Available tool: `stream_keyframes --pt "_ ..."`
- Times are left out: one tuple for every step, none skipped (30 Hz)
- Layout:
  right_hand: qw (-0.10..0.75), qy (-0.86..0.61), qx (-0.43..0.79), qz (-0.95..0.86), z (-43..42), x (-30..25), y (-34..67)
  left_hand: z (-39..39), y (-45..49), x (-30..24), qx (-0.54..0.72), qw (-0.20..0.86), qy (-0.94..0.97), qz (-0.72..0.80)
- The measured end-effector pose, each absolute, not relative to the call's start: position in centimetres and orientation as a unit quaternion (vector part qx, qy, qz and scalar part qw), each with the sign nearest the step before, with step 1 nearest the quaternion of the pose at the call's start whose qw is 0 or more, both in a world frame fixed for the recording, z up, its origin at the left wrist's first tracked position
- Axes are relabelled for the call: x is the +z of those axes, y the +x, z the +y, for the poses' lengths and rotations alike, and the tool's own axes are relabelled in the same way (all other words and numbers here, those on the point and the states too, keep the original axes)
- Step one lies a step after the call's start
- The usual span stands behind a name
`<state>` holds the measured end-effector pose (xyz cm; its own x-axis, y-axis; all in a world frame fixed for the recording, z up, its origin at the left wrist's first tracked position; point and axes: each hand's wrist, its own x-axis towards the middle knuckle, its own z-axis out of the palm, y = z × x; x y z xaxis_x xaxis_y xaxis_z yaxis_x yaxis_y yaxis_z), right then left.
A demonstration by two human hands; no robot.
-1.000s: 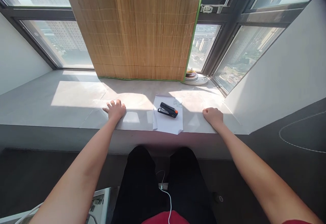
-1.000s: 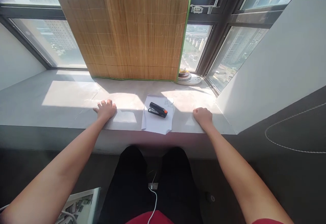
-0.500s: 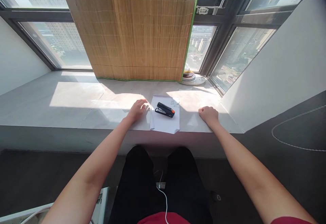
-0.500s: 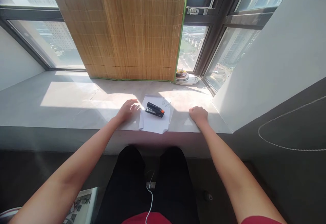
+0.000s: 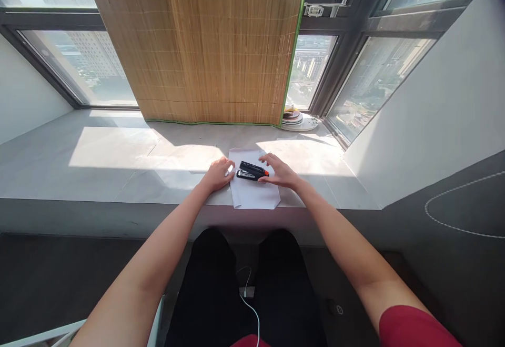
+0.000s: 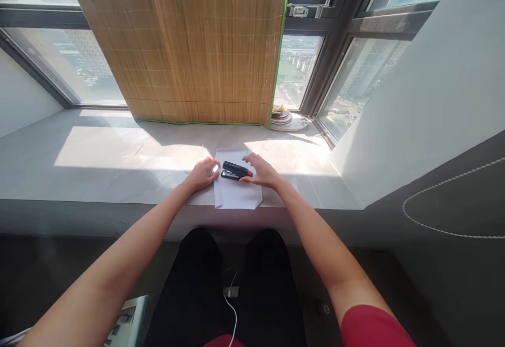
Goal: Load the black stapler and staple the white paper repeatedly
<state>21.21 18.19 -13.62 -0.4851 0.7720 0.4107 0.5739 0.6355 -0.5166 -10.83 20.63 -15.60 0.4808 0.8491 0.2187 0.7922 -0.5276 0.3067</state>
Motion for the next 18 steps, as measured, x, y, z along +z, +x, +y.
stream_keyframes --pt "0.287 -0.382 0.168 -0.862 18.9 -13.3 19.9 20.6 -10.8 -15.7 0.175 0.080 0.856 0.479" --pt "0.262 -0.370 0.179 -0.873 19.7 -13.0 18.9 20.7 -10.8 -15.7 0.176 0.079 0.856 0.479" --pt "0.244 -0.357 0.193 -0.880 20.5 -12.8 18.4 20.7 -10.8 -15.8 0.176 0.078 0.856 0.481" --pt "0.240 -0.342 0.210 -0.884 21.3 -12.6 18.3 20.7 -10.8 -15.9 0.176 0.078 0.855 0.482" --pt "0.251 -0.326 0.233 -0.881 22.2 -12.6 18.7 20.8 -10.8 -15.9 0.175 0.080 0.854 0.483" --pt "0.277 -0.314 0.263 -0.869 23.2 -12.7 19.5 20.9 -10.8 -15.9 0.174 0.081 0.854 0.484" --pt "0.317 -0.309 0.297 -0.846 24.1 -12.8 20.7 21.0 -10.8 -15.9 0.173 0.083 0.853 0.485" --pt "0.365 -0.314 0.332 -0.811 25.1 -13.0 22.1 21.0 -10.8 -15.9 0.173 0.085 0.852 0.486" --pt "0.412 -0.326 0.366 -0.768 25.9 -13.3 23.6 21.0 -10.8 -15.9 0.173 0.087 0.852 0.487" --pt "0.456 -0.340 0.393 -0.722 26.7 -13.6 25.1 21.0 -10.8 -15.9 0.175 0.089 0.851 0.487" --pt "0.490 -0.351 0.411 -0.684 27.3 -13.9 26.5 21.0 -10.8 -15.9 0.176 0.091 0.850 0.487" --pt "0.513 -0.360 0.423 -0.654 27.8 -14.3 27.7 20.8 -10.9 -15.9 0.177 0.091 0.851 0.486" --pt "0.528 -0.367 0.430 -0.634 28.2 -14.6 28.6 20.7 -11.0 -15.9 0.178 0.089 0.852 0.484" --pt "0.534 -0.371 0.435 -0.623 28.4 -14.9 29.2 20.5 -11.0 -15.9 0.180 0.084 0.852 0.484" --pt "0.534 -0.375 0.438 -0.618 28.5 -15.2 29.6 20.4 -11.1 -15.8 0.186 0.075 0.849 0.488" --pt "0.531 -0.378 0.441 -0.617 28.6 -15.4 29.7 20.5 -11.0 -15.6 0.199 0.061 0.840 0.501" --pt "0.526 -0.380 0.442 -0.619 28.6 -15.6 29.7 20.6 -10.8 -15.4 0.218 0.044 0.826 0.518" --pt "0.518 -0.380 0.444 -0.625 28.5 -15.7 29.5 21.1 -10.3 -15.1 0.237 0.029 0.811 0.534"
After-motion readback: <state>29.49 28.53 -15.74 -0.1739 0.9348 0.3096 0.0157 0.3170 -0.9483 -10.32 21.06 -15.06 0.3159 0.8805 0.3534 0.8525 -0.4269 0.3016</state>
